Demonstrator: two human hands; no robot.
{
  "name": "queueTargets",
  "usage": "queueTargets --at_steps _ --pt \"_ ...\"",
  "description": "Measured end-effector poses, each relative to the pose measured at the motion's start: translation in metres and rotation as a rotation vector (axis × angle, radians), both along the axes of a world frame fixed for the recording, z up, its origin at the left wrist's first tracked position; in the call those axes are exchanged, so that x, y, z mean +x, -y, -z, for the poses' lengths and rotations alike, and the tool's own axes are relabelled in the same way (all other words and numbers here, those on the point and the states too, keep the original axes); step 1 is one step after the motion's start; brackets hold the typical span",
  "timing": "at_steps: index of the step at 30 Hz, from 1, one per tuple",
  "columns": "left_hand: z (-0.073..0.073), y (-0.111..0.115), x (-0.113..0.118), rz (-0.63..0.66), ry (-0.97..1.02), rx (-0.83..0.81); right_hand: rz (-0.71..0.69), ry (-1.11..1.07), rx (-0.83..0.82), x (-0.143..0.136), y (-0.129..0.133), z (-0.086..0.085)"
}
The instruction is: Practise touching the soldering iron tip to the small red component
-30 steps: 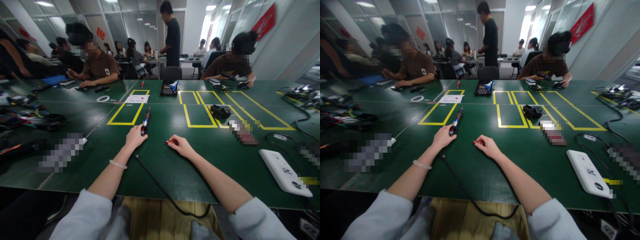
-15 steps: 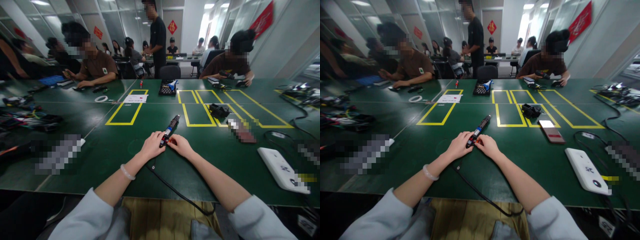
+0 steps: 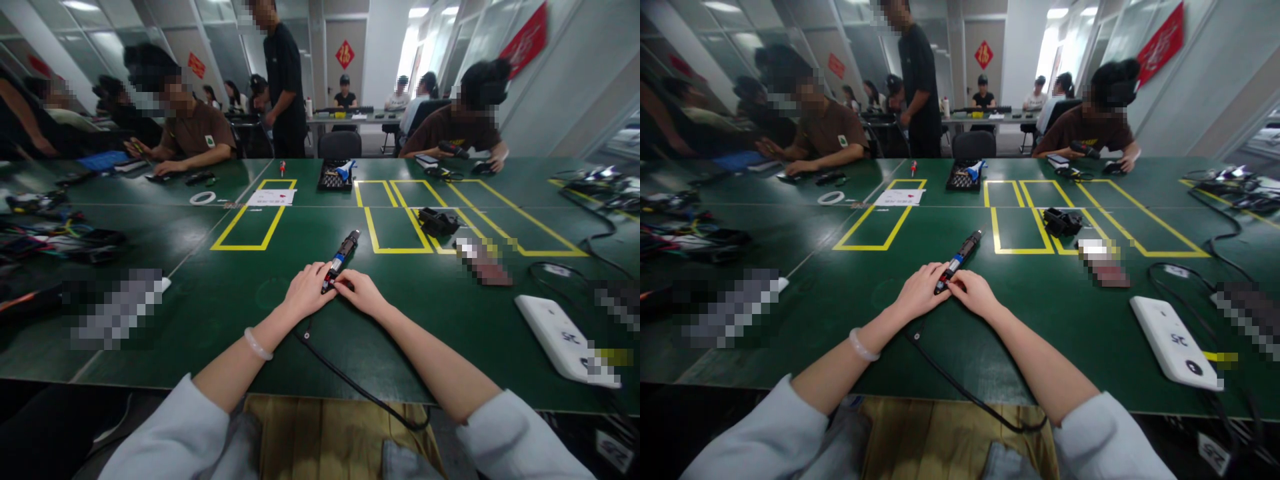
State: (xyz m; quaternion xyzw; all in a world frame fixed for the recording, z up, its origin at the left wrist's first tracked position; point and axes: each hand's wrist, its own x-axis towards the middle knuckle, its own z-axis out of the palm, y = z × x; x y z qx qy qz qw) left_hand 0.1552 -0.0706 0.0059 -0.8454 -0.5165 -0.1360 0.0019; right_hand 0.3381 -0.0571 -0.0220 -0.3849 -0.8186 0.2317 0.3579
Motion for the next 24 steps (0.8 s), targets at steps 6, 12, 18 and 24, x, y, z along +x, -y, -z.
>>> queueTargets --at_steps 6,12,18,24 --pt "0.004 -0.002 0.005 -0.053 -0.017 -0.010 0.011 0.010 -0.001 0.001 0.000 -0.001" --pt "0.003 -0.007 0.000 -0.059 -0.066 0.015 -0.009 0.018 -0.003 0.003 0.001 0.001" --pt "0.000 -0.024 -0.024 -0.164 -0.114 0.029 0.007 0.037 -0.034 0.008 0.000 0.002" --pt "-0.002 -0.054 -0.082 -0.369 -0.121 -0.061 -0.005 0.085 -0.037 0.011 -0.001 0.001"
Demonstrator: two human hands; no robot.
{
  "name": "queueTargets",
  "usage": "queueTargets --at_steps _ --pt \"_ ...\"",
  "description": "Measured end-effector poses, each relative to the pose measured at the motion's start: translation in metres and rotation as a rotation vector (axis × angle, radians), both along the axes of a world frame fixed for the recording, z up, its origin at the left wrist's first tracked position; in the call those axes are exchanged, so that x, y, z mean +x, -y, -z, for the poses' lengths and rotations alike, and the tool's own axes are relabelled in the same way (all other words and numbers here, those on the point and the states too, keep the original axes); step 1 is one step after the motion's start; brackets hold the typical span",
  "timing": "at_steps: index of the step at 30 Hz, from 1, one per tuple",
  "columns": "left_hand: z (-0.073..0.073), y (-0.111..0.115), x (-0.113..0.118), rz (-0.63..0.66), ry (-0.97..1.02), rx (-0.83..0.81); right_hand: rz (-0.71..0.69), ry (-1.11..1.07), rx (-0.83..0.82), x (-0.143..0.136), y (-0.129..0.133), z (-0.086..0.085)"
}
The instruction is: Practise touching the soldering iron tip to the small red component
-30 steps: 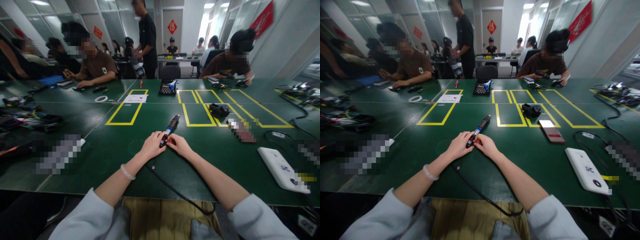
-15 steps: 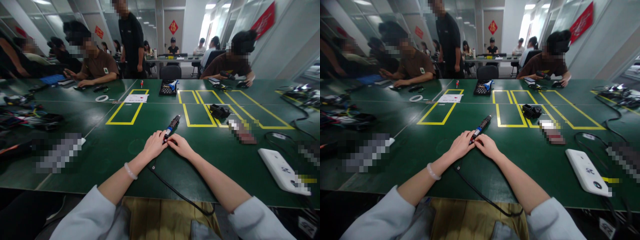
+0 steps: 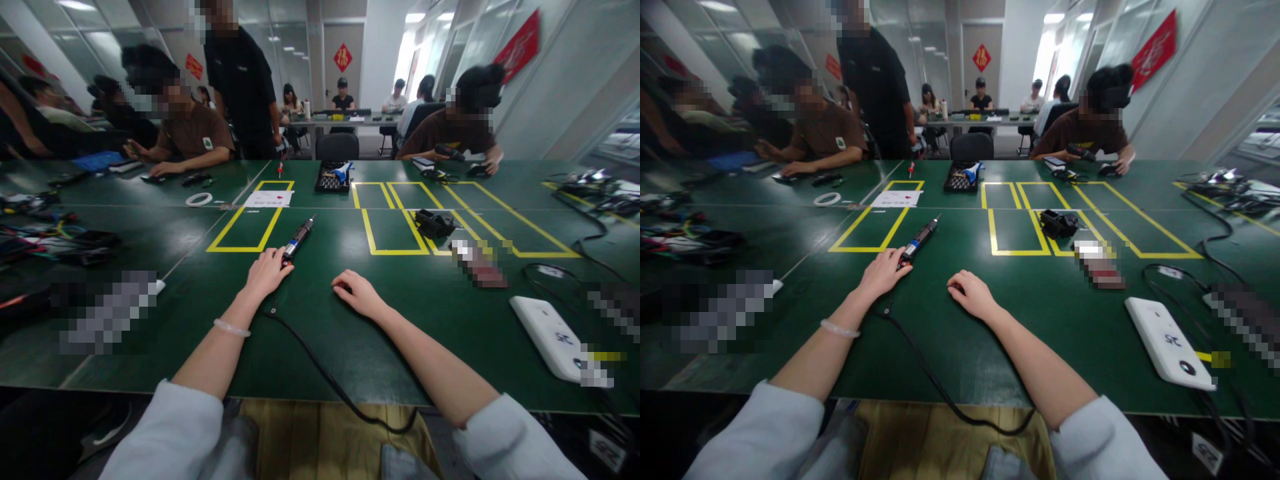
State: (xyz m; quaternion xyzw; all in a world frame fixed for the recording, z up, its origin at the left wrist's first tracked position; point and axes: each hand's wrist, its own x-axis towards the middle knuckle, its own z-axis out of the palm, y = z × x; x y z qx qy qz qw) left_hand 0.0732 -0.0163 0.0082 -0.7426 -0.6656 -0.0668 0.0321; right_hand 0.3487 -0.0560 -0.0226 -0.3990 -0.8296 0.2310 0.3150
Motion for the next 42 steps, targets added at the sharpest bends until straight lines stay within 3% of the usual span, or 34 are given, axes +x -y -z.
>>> queueTargets --at_steps 7,11,16,26,28,31,34,36,39,42 --pt "0.001 -0.021 -0.075 -0.269 0.033 -0.026 -0.014 0.016 -0.004 0.000 -0.001 0.001" --pt "0.003 -0.020 -0.098 -0.376 -0.007 0.037 -0.011 0.022 0.002 -0.001 0.000 0.001" --pt "0.003 -0.014 -0.098 -0.398 -0.006 0.166 -0.020 0.031 0.003 -0.002 0.000 0.002" --pt "-0.003 -0.010 -0.085 -0.413 0.040 0.237 -0.019 0.028 -0.001 -0.004 0.000 0.001" --pt "-0.006 -0.008 -0.077 -0.354 0.133 0.306 -0.022 0.031 0.002 -0.004 -0.001 0.001" --pt "-0.007 -0.002 -0.051 -0.122 0.425 0.261 -0.025 0.035 0.010 -0.005 -0.001 0.003" --pt "-0.003 0.006 -0.012 0.184 0.752 -0.011 -0.018 0.014 0.006 -0.006 0.000 0.003" --pt "0.000 0.013 0.014 0.334 0.848 -0.197 -0.024 -0.024 -0.023 -0.006 0.001 0.002" --pt "0.006 0.022 0.043 0.470 0.902 -0.392 -0.067 -0.074 -0.073 -0.007 0.003 0.001" --pt "0.008 0.029 0.057 0.520 0.975 -0.504 -0.108 -0.079 -0.068 -0.009 0.005 -0.001"
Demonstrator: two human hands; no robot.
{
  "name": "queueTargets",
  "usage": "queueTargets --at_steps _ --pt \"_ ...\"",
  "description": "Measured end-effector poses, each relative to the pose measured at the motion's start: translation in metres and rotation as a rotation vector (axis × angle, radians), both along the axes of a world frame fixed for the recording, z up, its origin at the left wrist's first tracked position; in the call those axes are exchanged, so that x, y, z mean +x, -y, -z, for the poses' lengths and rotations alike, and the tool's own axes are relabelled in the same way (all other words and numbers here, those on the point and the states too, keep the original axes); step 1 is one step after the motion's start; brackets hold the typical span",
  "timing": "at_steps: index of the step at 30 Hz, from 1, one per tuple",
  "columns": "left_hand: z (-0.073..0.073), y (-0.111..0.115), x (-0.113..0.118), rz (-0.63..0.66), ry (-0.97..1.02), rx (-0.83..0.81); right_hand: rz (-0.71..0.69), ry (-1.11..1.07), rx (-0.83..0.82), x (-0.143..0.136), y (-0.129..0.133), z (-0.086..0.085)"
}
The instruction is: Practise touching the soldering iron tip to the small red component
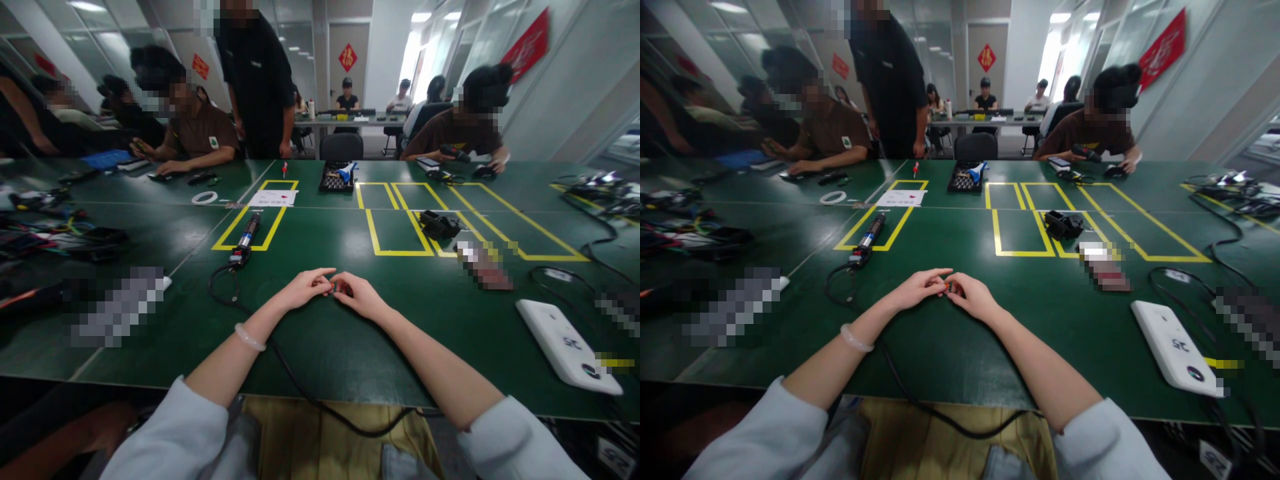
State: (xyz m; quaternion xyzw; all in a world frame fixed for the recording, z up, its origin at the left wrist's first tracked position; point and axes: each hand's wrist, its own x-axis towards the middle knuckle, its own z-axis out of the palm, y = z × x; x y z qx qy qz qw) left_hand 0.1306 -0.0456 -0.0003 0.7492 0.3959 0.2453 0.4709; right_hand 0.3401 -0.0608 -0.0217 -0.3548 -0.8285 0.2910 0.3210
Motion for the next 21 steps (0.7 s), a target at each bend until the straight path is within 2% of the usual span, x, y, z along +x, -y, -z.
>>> queueTargets --at_steps 4,11,14,18,21 --pt "0.000 0.004 0.004 0.050 0.051 -0.066 -0.003 0.001 0.024 -0.001 0.001 -0.002" --pt "0.000 0.005 0.005 0.072 0.041 -0.037 -0.004 0.009 -0.006 -0.001 0.001 -0.002" --pt "-0.001 0.007 0.006 0.053 0.027 -0.024 0.006 -0.047 -0.089 -0.001 0.000 -0.001" --pt "-0.005 0.010 0.008 0.020 -0.018 0.088 0.008 -0.174 -0.255 0.000 -0.003 0.000" --pt "-0.009 0.014 0.010 0.026 -0.047 0.170 0.058 -0.194 -0.285 0.001 -0.005 0.000"
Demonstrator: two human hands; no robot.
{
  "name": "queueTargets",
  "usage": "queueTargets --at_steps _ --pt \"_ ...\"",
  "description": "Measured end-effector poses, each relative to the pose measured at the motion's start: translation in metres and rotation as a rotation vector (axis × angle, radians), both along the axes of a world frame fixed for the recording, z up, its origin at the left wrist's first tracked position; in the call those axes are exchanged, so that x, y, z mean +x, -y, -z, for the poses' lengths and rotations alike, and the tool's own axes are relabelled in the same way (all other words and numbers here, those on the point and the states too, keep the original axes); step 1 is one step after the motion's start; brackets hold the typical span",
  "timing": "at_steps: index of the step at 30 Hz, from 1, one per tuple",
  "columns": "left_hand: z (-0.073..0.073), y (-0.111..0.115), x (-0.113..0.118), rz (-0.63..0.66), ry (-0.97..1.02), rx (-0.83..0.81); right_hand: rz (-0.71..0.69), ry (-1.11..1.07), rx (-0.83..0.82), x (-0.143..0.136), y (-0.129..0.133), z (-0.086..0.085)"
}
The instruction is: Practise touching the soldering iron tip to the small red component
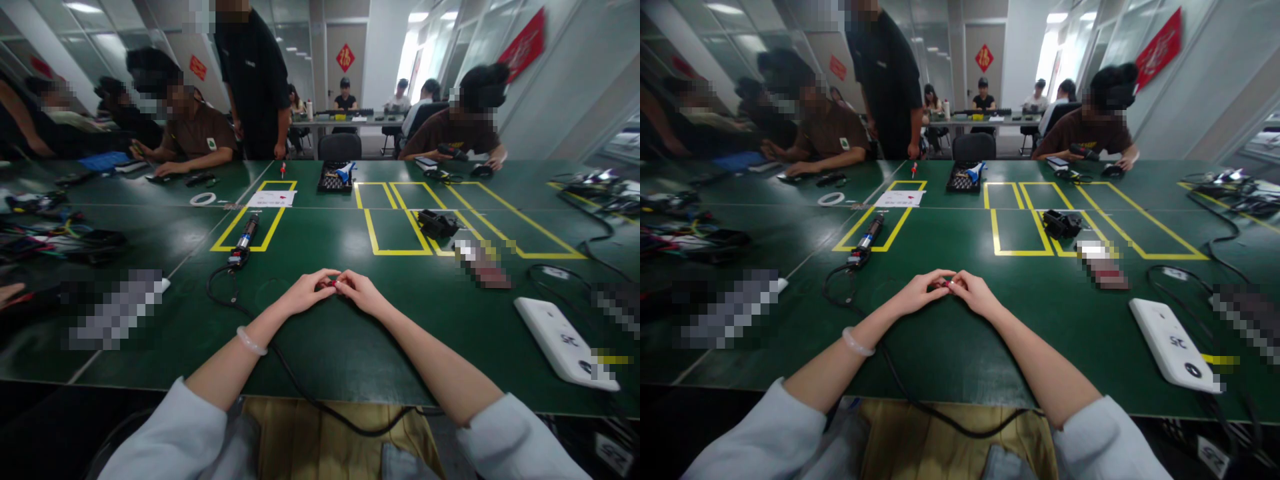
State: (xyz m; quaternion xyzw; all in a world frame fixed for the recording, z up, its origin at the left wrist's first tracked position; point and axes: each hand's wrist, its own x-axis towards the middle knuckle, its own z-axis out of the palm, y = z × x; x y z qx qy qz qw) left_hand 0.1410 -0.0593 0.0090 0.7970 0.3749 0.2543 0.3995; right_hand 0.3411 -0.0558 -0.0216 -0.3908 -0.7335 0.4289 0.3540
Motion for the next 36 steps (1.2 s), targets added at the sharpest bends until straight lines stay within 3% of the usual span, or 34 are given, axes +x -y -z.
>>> queueTargets --at_steps 6,13,18,20,23,26,28,33,36 --pt "-0.002 0.002 0.003 -0.053 -0.023 0.113 0.017 0.058 0.021 0.001 -0.002 0.001" --pt "-0.001 0.003 0.002 -0.103 -0.048 0.135 0.011 -0.135 -0.026 0.000 -0.003 0.009" --pt "-0.004 -0.006 -0.007 -0.107 -0.186 0.214 0.013 -0.102 -0.014 0.000 -0.003 0.008" --pt "-0.005 -0.017 -0.021 -0.230 -0.300 0.345 0.017 -0.086 -0.010 0.001 -0.003 0.007" --pt "-0.004 -0.034 -0.057 -0.578 -0.505 0.524 0.026 -0.060 -0.004 0.000 -0.001 0.004" --pt "-0.001 -0.045 -0.100 -0.934 -0.709 0.549 0.021 -0.037 -0.002 0.000 0.000 0.003" --pt "0.001 -0.048 -0.125 -1.070 -0.800 0.497 0.013 -0.023 0.003 0.000 0.001 0.002" --pt "0.003 -0.050 -0.161 -1.023 -0.848 0.233 0.008 -0.006 0.010 0.001 0.002 -0.001" --pt "0.001 -0.051 -0.167 -0.997 -0.832 0.194 0.006 0.003 0.005 0.001 0.003 -0.003"
